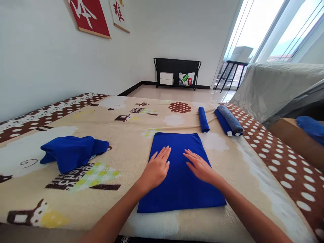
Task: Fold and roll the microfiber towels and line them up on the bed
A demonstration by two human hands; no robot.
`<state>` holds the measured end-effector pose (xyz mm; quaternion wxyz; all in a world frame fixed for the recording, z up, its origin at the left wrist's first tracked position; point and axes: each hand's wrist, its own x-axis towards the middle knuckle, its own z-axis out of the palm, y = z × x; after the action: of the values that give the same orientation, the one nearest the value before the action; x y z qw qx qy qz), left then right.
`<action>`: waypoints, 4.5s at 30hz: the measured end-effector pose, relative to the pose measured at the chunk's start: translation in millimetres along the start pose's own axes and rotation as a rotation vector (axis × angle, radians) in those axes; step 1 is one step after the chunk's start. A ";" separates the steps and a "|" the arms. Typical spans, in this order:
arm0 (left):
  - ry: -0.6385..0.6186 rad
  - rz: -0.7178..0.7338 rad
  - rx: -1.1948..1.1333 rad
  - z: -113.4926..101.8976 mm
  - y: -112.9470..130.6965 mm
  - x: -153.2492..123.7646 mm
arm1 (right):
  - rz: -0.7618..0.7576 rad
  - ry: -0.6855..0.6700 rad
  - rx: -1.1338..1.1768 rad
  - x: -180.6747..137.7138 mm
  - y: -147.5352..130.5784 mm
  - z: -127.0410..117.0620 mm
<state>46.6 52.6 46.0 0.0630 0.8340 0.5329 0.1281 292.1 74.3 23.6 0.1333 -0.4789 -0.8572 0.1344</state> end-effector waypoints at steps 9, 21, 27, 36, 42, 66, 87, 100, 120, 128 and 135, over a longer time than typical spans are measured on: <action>0.049 -0.103 0.075 42.3 -64.9 117.7 | 0.106 0.113 -0.049 120.8 49.0 19.1; 0.131 -0.310 0.118 33.6 -96.8 110.1 | 0.284 0.162 -0.114 105.3 114.3 12.5; 0.033 -0.041 0.090 20.3 -64.5 110.4 | 0.136 0.153 -0.110 106.1 70.8 9.9; 0.068 -0.209 0.132 54.1 -73.0 127.5 | 0.213 0.117 -0.106 115.5 75.9 21.2; 0.148 -0.284 0.188 29.7 -70.2 109.8 | 0.349 0.191 -0.127 98.7 89.1 9.4; 0.170 0.134 0.296 40.1 32.2 -46.7 | -0.187 0.270 -0.374 -69.9 -31.7 47.4; 0.188 0.301 0.120 -12.2 -37.3 -150.9 | -0.167 0.246 -0.187 -173.0 44.5 8.0; 0.193 0.228 -0.021 -18.2 -50.7 -152.4 | -0.088 0.322 -0.001 -173.2 42.2 0.5; 0.069 -0.130 -0.326 -5.4 -42.0 -132.5 | 0.231 0.281 0.085 -151.3 41.3 9.8; 0.208 -0.050 -0.150 10.8 -29.7 -133.8 | 0.307 0.416 0.088 -165.4 37.3 22.4; 0.216 -0.007 -0.077 17.8 -26.2 -130.0 | 0.348 0.420 0.088 -168.3 31.9 21.5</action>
<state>-23.2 -53.4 3.6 0.0376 0.8104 0.5342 0.2374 394.5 -56.0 -24.5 0.3039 -0.6300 -0.7090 0.0902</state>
